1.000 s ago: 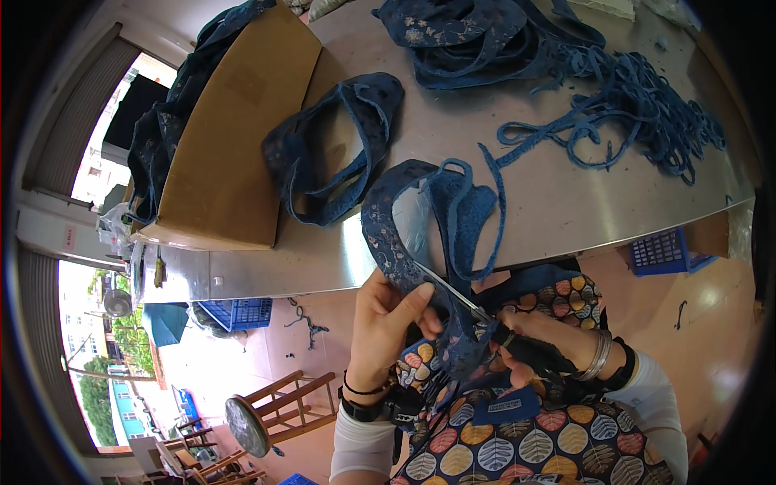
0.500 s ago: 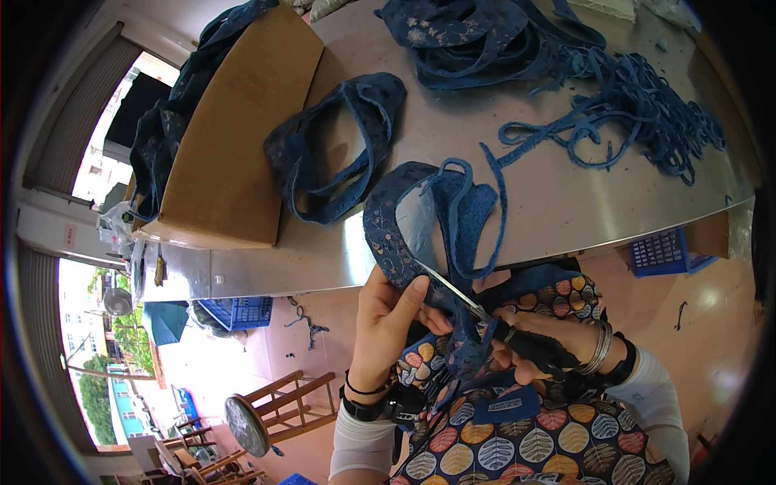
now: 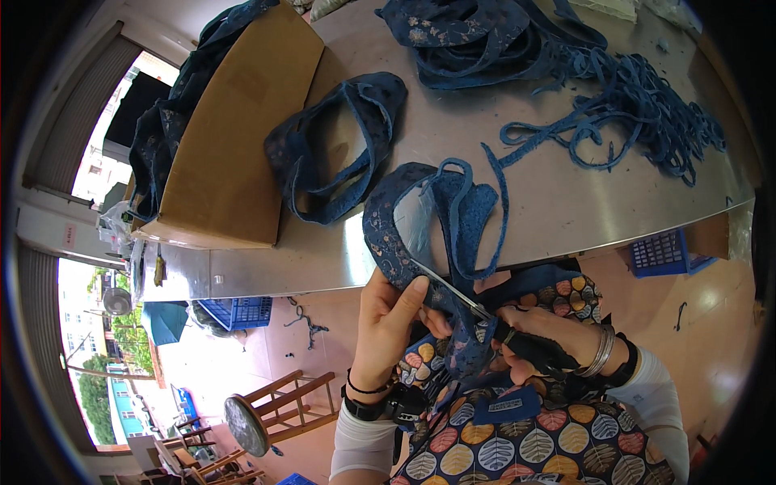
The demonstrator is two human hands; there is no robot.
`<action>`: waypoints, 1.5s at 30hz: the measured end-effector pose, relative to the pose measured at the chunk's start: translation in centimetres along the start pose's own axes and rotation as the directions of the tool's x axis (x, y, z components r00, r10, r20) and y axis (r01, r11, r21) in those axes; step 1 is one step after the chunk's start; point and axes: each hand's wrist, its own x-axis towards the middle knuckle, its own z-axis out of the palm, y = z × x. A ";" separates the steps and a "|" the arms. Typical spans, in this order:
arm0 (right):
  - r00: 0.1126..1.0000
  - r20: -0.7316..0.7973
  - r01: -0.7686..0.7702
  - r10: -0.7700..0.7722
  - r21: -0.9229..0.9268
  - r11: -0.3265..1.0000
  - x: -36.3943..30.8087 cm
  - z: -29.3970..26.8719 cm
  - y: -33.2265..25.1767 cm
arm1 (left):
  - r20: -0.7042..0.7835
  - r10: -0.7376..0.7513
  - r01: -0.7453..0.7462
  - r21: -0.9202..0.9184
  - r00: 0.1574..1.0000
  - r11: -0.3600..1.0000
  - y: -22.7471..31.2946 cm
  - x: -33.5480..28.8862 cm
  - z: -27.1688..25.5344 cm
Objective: Trimming excess fabric from blue patterned shoe upper components using scissors.
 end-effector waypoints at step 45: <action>0.998 -0.056 -0.007 0.011 0.085 0.996 0.0 0.9 0.5 | 0.069 0.072 -0.059 -0.177 0.995 0.983 -1.3 0.1 1.9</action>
